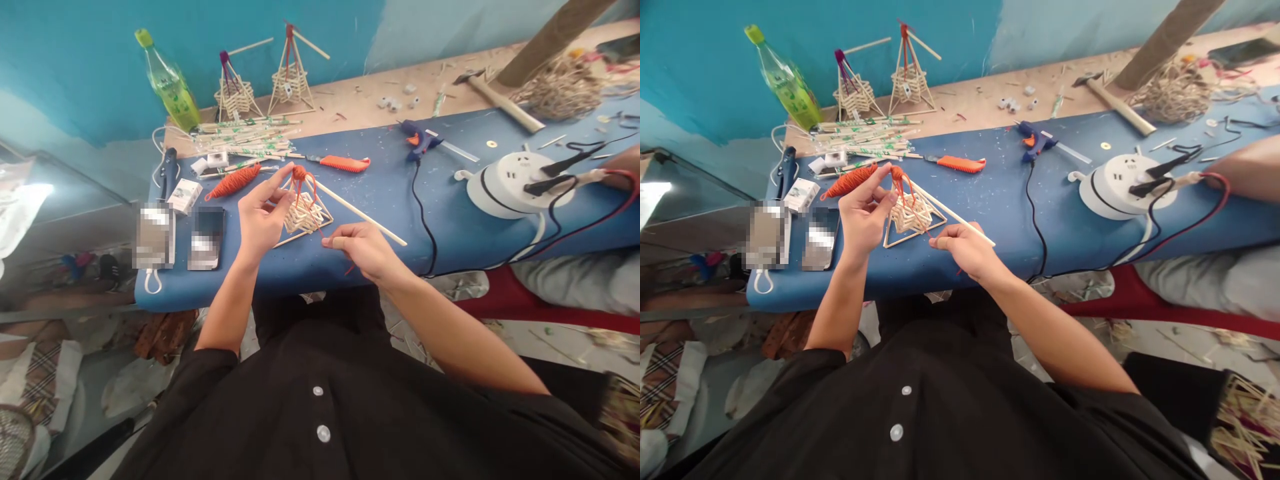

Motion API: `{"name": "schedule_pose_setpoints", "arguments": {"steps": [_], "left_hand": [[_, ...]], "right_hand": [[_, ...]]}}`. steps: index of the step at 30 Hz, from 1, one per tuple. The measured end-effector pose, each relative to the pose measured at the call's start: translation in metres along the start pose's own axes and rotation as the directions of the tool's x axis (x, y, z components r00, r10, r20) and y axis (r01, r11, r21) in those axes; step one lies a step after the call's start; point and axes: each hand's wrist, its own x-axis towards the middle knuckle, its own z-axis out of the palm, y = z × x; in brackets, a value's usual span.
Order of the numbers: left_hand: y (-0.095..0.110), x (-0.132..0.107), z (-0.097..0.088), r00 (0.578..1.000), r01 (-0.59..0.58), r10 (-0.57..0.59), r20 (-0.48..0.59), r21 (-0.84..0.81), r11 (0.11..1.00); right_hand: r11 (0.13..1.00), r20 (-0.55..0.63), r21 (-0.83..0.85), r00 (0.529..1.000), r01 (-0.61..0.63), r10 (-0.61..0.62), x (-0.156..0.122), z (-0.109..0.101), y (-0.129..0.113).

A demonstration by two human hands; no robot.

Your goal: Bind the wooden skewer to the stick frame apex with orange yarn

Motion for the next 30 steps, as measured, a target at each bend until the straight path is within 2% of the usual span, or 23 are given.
{"name": "schedule_pose_setpoints", "arguments": {"steps": [3, 7, 12, 14, 16, 20, 24, 26, 28, 30], "left_hand": [[0.004, -0.001, 0.0, 1.0, 0.028, -0.028, -0.005, -0.012, 1.0], [0.008, -0.002, -0.001, 0.999, 0.043, -0.043, -0.006, -0.038, 0.998], [0.015, -0.003, -0.002, 0.998, 0.065, -0.065, -0.001, -0.001, 0.998], [0.016, -0.003, -0.002, 0.999, 0.04, -0.04, -0.009, -0.002, 0.999], [0.017, -0.003, -0.002, 1.0, -0.012, 0.011, -0.01, -0.021, 1.0], [0.017, -0.002, -0.003, 0.997, -0.072, 0.073, 0.028, -0.038, 0.997], [0.02, 0.0, -0.006, 0.996, -0.057, 0.059, 0.064, -0.028, 0.998], [0.021, 0.0, -0.005, 0.996, -0.066, 0.068, 0.059, -0.026, 0.997], [0.02, -0.001, -0.004, 0.995, -0.086, 0.086, 0.042, -0.005, 0.996], [0.019, -0.004, -0.002, 0.996, -0.088, 0.088, 0.015, 0.015, 0.996]], "right_hand": [[0.998, -0.044, -0.061, 0.999, 0.014, -0.017, 0.014, -0.013, -0.008], [0.999, -0.099, -0.051, 0.995, 0.02, -0.025, 0.038, -0.034, -0.028], [0.99, -0.233, -0.124, 0.968, 0.069, -0.097, 0.055, -0.059, -0.076], [0.975, -0.3, -0.212, 0.945, 0.071, -0.134, 0.057, -0.067, -0.097], [0.942, -0.308, -0.309, 0.923, 0.133, -0.231, 0.06, -0.072, -0.117], [0.811, -0.176, -0.507, 0.886, 0.293, -0.43, 0.083, -0.065, -0.15], [0.624, 0.053, -0.706, 0.903, 0.335, -0.426, 0.117, -0.037, -0.184], [0.497, 0.183, -0.776, 0.893, 0.389, -0.412, 0.128, -0.018, -0.202], [0.382, 0.314, -0.789, 0.851, 0.481, -0.422, 0.131, 0.002, -0.219], [0.242, 0.453, -0.761, 0.76, 0.602, -0.467, 0.126, 0.02, -0.232]]}}
